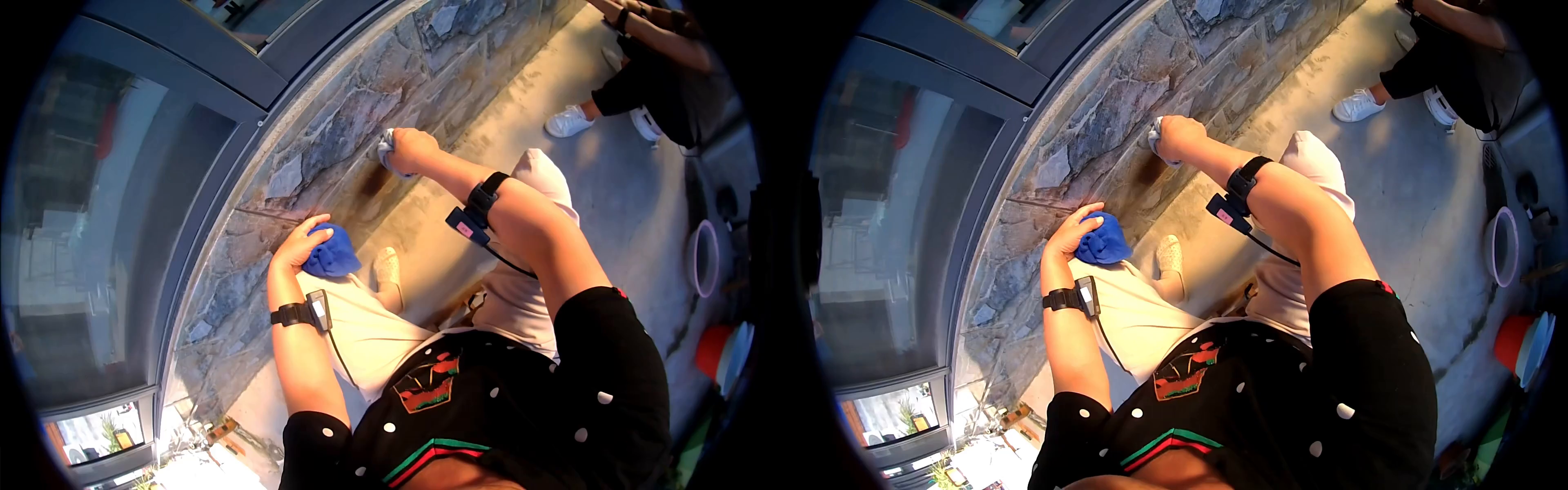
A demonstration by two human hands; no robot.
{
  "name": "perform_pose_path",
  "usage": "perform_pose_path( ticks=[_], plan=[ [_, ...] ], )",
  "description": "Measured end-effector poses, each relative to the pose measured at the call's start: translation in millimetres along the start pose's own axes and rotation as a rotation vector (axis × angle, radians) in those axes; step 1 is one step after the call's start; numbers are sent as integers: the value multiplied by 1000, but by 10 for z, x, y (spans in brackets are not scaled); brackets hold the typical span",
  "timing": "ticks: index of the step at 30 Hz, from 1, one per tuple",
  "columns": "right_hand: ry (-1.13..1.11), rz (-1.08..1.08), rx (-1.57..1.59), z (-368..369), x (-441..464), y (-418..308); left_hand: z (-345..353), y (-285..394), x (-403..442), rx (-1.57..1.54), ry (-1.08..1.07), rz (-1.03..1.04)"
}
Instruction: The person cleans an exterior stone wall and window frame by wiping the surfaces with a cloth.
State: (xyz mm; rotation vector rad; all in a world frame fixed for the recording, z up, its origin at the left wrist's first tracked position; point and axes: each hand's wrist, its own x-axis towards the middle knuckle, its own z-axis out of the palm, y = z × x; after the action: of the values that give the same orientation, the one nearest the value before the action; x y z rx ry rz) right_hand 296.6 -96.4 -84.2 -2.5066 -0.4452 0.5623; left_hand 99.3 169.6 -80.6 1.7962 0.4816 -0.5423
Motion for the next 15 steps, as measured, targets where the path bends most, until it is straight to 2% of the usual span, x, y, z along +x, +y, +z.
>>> perform_pose_path(
  ticks=[3, 4, 5, 7, 8, 10, 12, 15],
  plan=[
    [54, -121, 158, -227, -112, -73, 46, 43, -48, 50, 18, -9],
    [22, -259, 268, -308, -184, -65, 40, 17, -36, 65, 16, -7],
    [31, -259, 260, -371, -193, -49, 27, 5, -7, 81, 13, -1],
    [96, -422, 382, -514, -219, -31, 24, 11, -3, 97, 10, 12],
    [120, -362, 522, -627, -218, -2, 15, 21, 0, 97, 14, 14],
    [421, -262, 617, -854, -54, 139, 27, 15, -21, 80, 13, 20],
    [764, -167, 893, -1026, 206, 260, 16, 16, -46, 85, 12, 28],
    [1085, -121, 1186, -1174, 363, 349, 19, 36, -64, 85, 18, 18]
  ],
)
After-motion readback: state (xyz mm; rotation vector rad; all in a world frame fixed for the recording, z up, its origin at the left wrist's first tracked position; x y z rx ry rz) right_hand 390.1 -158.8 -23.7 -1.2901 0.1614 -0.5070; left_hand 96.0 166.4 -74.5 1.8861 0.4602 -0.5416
